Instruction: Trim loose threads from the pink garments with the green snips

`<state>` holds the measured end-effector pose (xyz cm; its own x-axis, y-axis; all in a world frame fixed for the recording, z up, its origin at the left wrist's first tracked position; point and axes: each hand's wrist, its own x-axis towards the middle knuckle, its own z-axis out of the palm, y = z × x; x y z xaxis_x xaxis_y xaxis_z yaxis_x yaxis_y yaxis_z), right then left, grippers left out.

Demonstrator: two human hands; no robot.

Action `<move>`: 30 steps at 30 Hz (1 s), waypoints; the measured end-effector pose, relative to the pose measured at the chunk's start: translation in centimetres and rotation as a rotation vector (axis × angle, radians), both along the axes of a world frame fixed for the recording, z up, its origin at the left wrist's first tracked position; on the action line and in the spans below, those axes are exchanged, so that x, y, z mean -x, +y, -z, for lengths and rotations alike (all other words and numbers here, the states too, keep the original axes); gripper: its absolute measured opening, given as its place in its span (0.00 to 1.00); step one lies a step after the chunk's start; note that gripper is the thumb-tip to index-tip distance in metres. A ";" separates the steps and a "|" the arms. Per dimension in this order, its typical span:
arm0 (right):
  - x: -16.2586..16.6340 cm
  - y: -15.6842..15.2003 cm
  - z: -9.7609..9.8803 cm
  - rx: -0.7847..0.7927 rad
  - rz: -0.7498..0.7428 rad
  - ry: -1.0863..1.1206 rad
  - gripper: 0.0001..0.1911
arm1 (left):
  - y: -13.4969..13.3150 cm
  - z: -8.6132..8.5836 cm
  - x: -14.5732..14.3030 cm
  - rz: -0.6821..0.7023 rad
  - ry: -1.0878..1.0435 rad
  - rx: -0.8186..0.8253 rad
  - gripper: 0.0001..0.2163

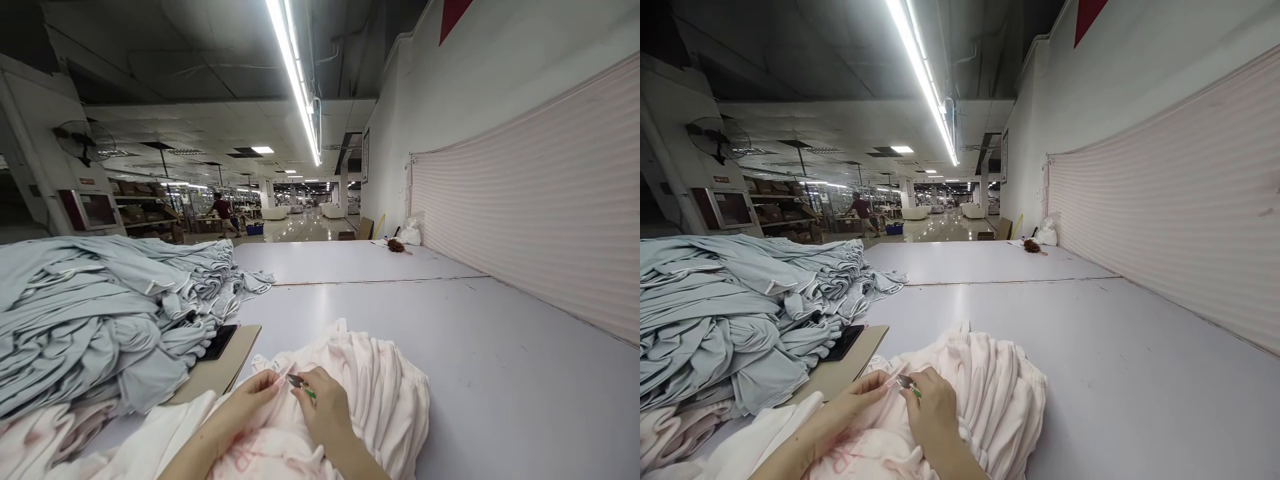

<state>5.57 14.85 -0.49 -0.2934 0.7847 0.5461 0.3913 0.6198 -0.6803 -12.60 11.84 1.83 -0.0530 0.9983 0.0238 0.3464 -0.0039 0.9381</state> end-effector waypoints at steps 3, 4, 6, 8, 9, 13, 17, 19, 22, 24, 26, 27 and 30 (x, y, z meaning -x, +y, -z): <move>-0.3 -0.3 -0.5 -0.019 0.012 -0.062 0.10 | -0.4 0.1 -0.3 0.034 -0.137 0.040 0.23; -0.4 -0.3 -0.6 -0.014 -0.002 -0.073 0.10 | -0.4 0.1 -0.4 0.037 -0.172 0.052 0.23; -0.5 -0.4 -0.7 -0.008 -0.036 -0.087 0.11 | -0.5 0.0 -0.5 0.040 -0.231 0.074 0.22; -0.6 -0.4 -0.7 -0.008 -0.062 -0.092 0.11 | -0.7 -0.2 -0.6 0.039 -0.276 0.093 0.20; -0.6 -0.4 -0.8 -0.004 -0.067 -0.087 0.12 | -0.7 -0.4 -0.6 0.039 -0.294 0.101 0.20; -0.6 -0.4 -0.8 0.004 -0.068 -0.079 0.13 | -1.1 -1.1 -0.8 0.036 -0.337 0.130 0.18; -0.5 -0.4 -0.9 -0.034 -0.046 -0.147 0.11 | -1.5 -1.6 -1.3 0.037 -0.346 0.142 0.16; -0.4 -0.5 -0.9 -0.050 -0.038 -0.159 0.10 | -1.5 -1.6 -1.4 0.041 -0.348 0.143 0.16; -0.4 -0.5 -0.8 -0.049 -0.039 -0.133 0.12 | -1.5 -1.5 -1.5 0.049 -0.344 0.141 0.16; -0.5 -0.5 -0.6 -0.027 -0.056 -0.089 0.12 | -1.4 -1.4 -1.5 0.050 -0.334 0.141 0.17; -0.6 -0.4 -0.4 0.017 -0.066 0.000 0.11 | -1.4 -1.4 -1.5 0.052 -0.320 0.138 0.18; -0.7 -0.2 -0.3 0.049 -0.058 0.055 0.10 | -1.5 -1.4 -1.5 0.054 -0.311 0.133 0.18; -0.7 0.6 0.1 0.207 -0.005 0.204 0.13 | -1.5 -1.6 -1.7 0.068 -0.271 0.110 0.18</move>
